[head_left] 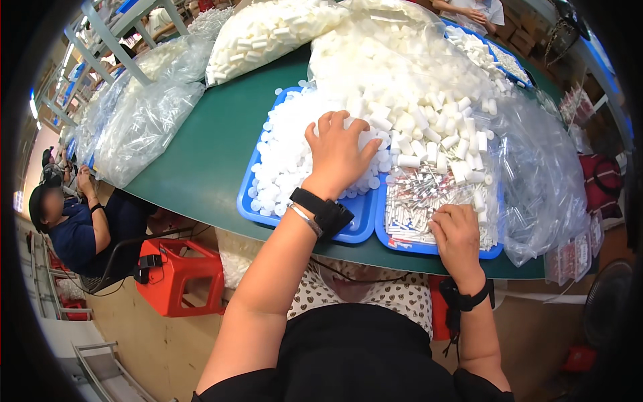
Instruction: The person sits at a green table and repeatedly picks up small white plastic caps and thin white sticks. They insert the sticks into the caps by hand, one at a time, and place the assembled units into a blue tray. The process is continuous and repetitive throughout the clip.
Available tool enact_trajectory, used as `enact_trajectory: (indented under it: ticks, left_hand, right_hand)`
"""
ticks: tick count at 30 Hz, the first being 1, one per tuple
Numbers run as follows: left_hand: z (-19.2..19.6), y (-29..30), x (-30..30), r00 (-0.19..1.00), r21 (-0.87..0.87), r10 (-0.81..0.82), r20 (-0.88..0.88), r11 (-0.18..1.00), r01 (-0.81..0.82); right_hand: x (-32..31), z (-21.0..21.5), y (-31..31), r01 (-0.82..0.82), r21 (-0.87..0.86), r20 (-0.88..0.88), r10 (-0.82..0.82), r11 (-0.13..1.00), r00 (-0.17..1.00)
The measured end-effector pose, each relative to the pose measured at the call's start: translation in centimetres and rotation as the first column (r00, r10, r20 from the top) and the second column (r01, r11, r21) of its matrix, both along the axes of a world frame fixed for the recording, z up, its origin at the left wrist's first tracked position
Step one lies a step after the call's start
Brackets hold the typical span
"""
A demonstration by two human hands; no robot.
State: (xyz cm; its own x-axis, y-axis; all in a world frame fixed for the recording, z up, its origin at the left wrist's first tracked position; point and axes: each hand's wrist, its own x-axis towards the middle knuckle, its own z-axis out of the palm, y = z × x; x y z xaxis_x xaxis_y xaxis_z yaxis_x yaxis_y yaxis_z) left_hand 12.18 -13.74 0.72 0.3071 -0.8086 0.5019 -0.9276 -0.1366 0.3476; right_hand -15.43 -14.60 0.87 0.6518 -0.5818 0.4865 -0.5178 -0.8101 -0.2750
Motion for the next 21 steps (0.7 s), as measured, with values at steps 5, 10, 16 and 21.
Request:
enact_trajectory:
  ticks: [5, 10, 16, 21]
  left_hand:
    - [0.9, 0.8, -0.3, 0.999, 0.080, -0.027, -0.036, 0.996, 0.030]
    - [1.2, 2.8, -1.0, 0.995, 0.081, -0.057, -0.080, 0.995, 0.064]
    - [0.1, 6.0, -2.4, 0.999, 0.070, -0.053, -0.008, 0.996, 0.054]
    - [-0.5, 7.9, -3.6, 0.992, 0.033, -0.105, -0.075, 0.994, 0.108]
  right_hand:
    - [-0.1, -0.2, -0.3, -0.013, 0.026, 0.024, 0.012, 1.000, 1.000]
    - [-0.2, -0.4, -0.4, -0.023, 0.029, 0.038, 0.022, 0.999, 0.999]
    - [-0.3, -0.2, -0.4, -0.026, 0.051, 0.032, 0.024, 0.998, 0.999]
    - [-0.3, -0.1, -0.3, -0.022, 0.075, 0.055, 0.017, 0.997, 0.998]
